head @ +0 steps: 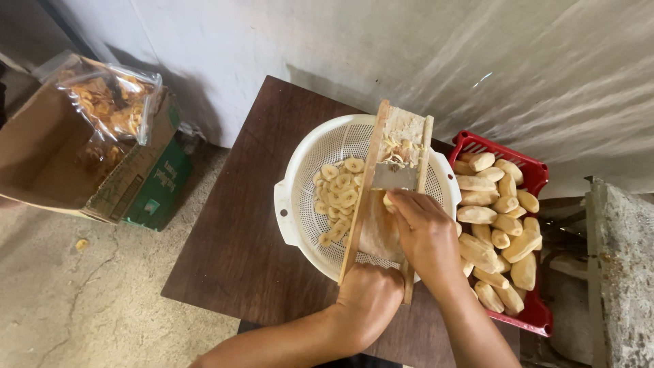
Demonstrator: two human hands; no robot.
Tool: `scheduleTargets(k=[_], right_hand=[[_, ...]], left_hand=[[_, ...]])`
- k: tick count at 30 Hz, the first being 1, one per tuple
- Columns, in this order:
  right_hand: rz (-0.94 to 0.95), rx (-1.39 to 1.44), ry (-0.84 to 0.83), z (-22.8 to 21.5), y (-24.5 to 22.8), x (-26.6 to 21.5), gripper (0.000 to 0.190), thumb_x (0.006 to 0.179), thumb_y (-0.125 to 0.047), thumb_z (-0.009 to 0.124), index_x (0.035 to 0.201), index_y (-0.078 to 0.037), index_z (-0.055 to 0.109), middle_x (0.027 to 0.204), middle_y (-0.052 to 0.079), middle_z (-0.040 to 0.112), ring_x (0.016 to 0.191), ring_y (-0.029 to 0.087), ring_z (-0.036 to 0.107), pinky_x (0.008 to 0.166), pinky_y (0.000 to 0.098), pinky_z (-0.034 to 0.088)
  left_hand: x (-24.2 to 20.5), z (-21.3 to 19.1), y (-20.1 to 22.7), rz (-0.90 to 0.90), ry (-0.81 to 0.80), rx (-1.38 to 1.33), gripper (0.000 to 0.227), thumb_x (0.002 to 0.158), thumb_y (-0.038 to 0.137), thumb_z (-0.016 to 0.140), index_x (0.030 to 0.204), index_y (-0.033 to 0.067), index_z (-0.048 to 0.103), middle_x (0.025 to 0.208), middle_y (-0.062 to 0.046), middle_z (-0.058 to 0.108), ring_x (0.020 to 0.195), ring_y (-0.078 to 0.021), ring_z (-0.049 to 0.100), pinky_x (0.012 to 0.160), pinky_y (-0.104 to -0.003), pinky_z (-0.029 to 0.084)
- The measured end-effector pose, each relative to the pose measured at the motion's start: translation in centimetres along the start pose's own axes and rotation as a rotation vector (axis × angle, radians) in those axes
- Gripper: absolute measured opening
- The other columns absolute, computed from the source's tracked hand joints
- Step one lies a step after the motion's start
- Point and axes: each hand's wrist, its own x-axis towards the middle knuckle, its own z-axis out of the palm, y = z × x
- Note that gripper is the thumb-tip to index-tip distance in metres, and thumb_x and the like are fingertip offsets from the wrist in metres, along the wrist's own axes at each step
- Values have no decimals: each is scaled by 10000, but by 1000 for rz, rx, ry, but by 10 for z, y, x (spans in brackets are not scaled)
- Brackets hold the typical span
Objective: The person is slicing plantains using a wooden mandoline slicer over a colander on a table. They take the plantains from a crate and slice them one at a time into the bowl.
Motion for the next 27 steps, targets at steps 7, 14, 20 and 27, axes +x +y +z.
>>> scheduleTargets(k=[7, 14, 20, 27], right_hand=[[1, -37, -9, 20, 30, 53, 227, 921, -6, 680, 1140, -6, 739, 1074, 176, 736, 963, 371, 694, 859, 442, 548], [92, 224, 13, 6, 32, 59, 263, 914, -57, 700, 1174, -21, 720, 1124, 172, 740, 961, 313, 743, 837, 375, 575], [96, 156, 31, -5, 19, 13, 261, 934, -38, 677, 1189, -16, 725, 1171, 174, 736, 1006, 317, 725, 864, 368, 570], [-48, -16, 24, 0, 20, 10, 253, 889, -8, 707, 1138, -36, 742, 1128, 141, 763, 1029, 334, 714, 895, 388, 561]], left_hand=[[2, -6, -2, -66, -54, -39, 48, 770, 119, 675, 722, 124, 670, 615, -60, 649, 556, -201, 666, 474, -369, 505], [-1, -10, -3, -9, -32, -95, 30, 734, 115, 698, 704, 118, 700, 624, -73, 674, 555, -215, 683, 464, -371, 511], [3, -2, 0, -26, -38, -67, 42, 733, 114, 713, 695, 131, 709, 620, -70, 684, 560, -216, 694, 447, -377, 522], [3, -1, -1, -18, -46, -75, 42, 720, 113, 716, 685, 136, 716, 609, -63, 683, 563, -216, 693, 457, -375, 517]])
